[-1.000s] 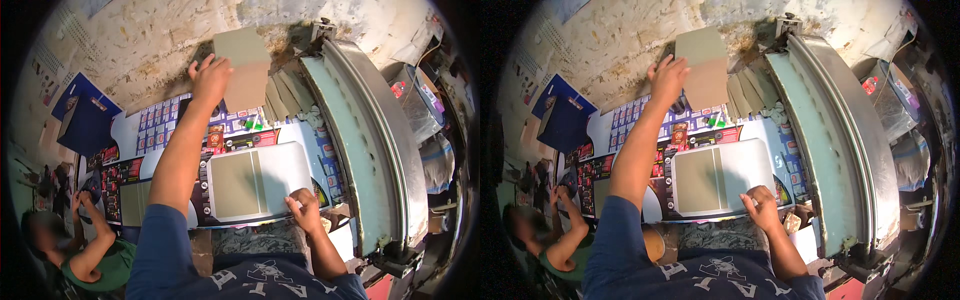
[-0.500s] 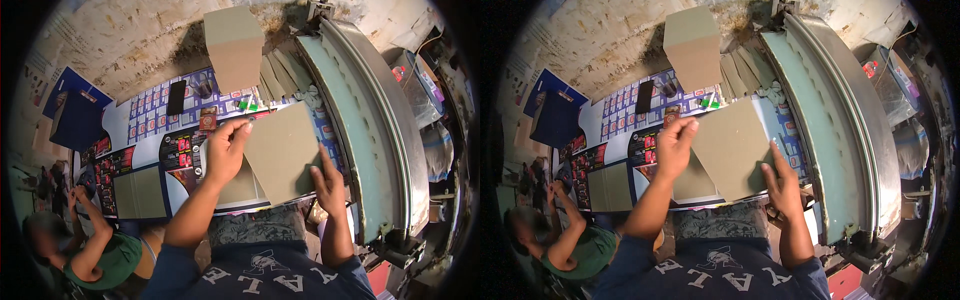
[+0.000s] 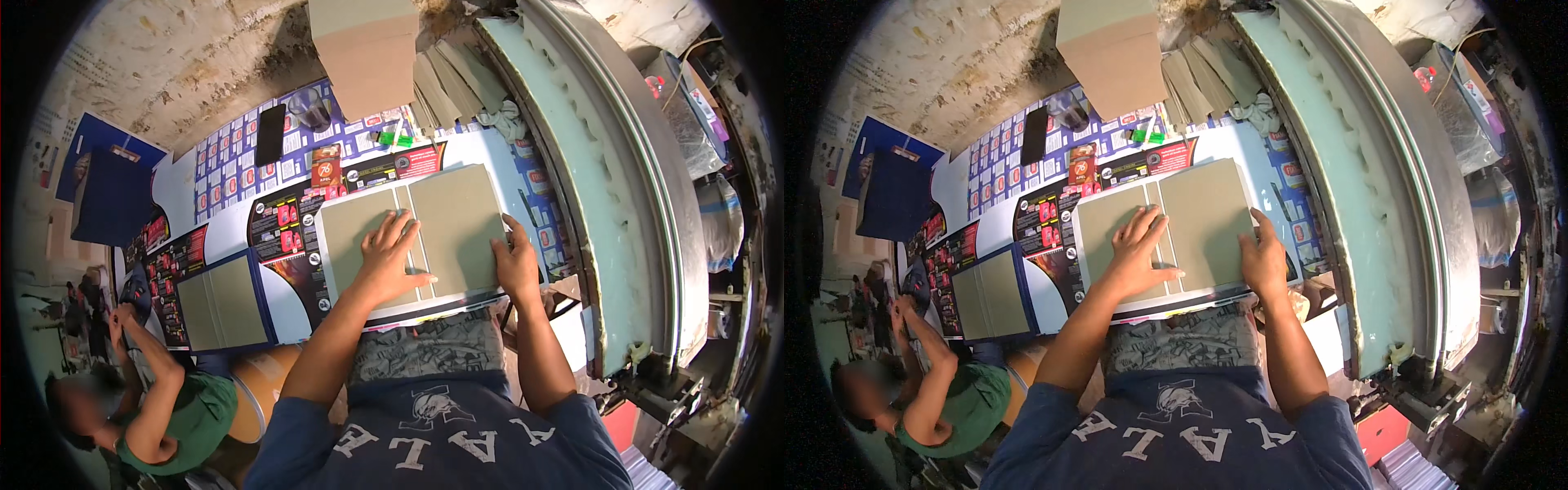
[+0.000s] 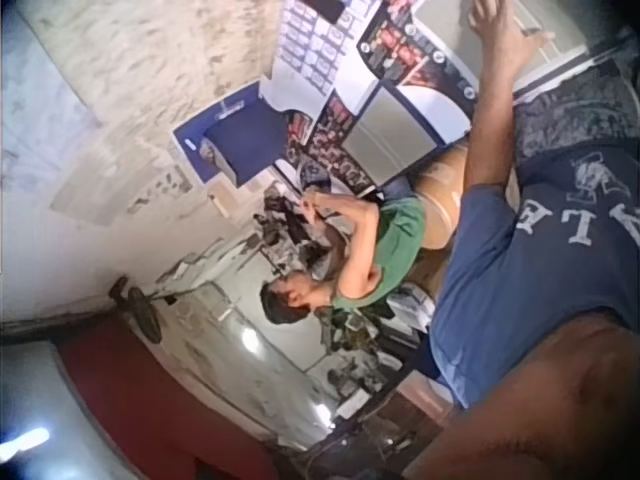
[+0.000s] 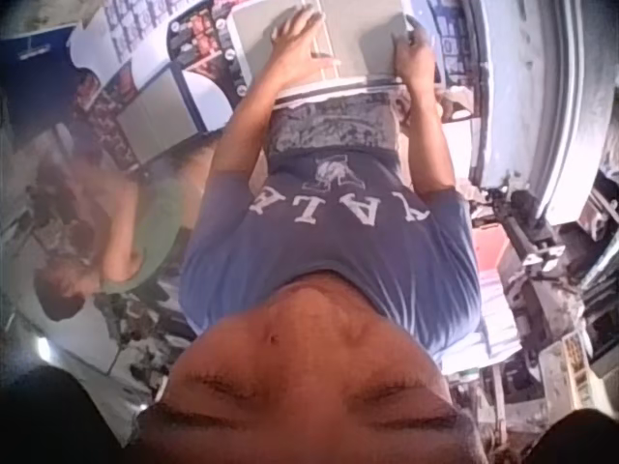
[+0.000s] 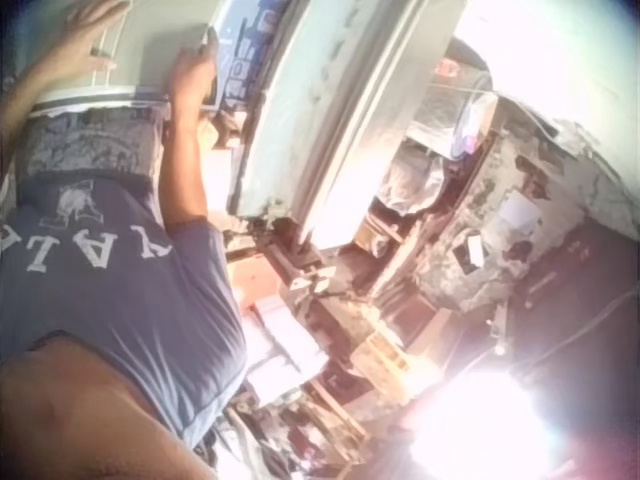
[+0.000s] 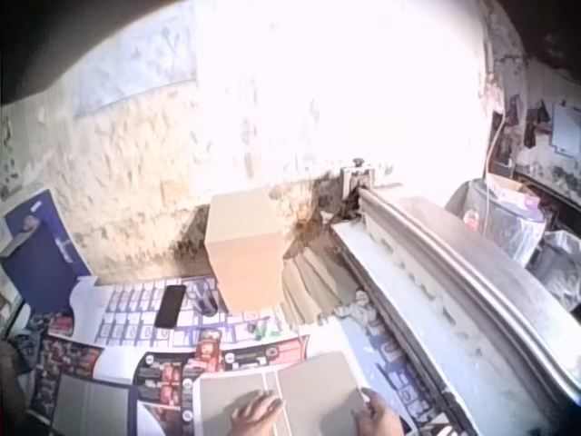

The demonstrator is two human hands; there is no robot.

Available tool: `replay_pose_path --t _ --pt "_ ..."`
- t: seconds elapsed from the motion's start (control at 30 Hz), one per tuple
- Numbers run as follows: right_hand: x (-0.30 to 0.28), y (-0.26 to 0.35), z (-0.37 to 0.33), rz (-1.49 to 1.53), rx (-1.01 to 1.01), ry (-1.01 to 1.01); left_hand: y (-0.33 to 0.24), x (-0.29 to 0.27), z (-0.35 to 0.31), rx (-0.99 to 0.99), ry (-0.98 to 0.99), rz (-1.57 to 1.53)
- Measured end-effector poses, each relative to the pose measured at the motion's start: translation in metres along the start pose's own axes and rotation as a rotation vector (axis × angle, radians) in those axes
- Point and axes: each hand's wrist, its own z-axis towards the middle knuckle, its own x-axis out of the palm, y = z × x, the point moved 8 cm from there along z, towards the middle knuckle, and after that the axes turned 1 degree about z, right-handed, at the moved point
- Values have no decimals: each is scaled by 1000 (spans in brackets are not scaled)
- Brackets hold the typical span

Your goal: The person positions cardboard panels onto a printed sheet, folds the sheet margins over the cardboard by hand, and presses the edges flat. They then walk through the workshop and relocate cardboard boxes.

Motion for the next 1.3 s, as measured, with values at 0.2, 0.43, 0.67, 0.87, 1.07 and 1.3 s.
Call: replay_pose_path --t 0.2,0.43,0.67,0.87,1.07,1.3 --pt "-5 9 -1 -89 -63 -30 -7 -6 1 9 -34 5" --pt "-11 22 6 -293 -196 -2 -1 -2 4 1 -27 2" --pt "-10 12 6 -331 -197 -8 -2 1 3 3 -18 -10" --pt "-9 16 5 -339 -178 0 -3 -4 3 1 -31 4" --pt "-10 16 5 -345 -215 -20 -2 -2 4 -31 21 -42" --pt "-8 15 7 -438 -195 -18 -3 -1 4 -14 8 -26"
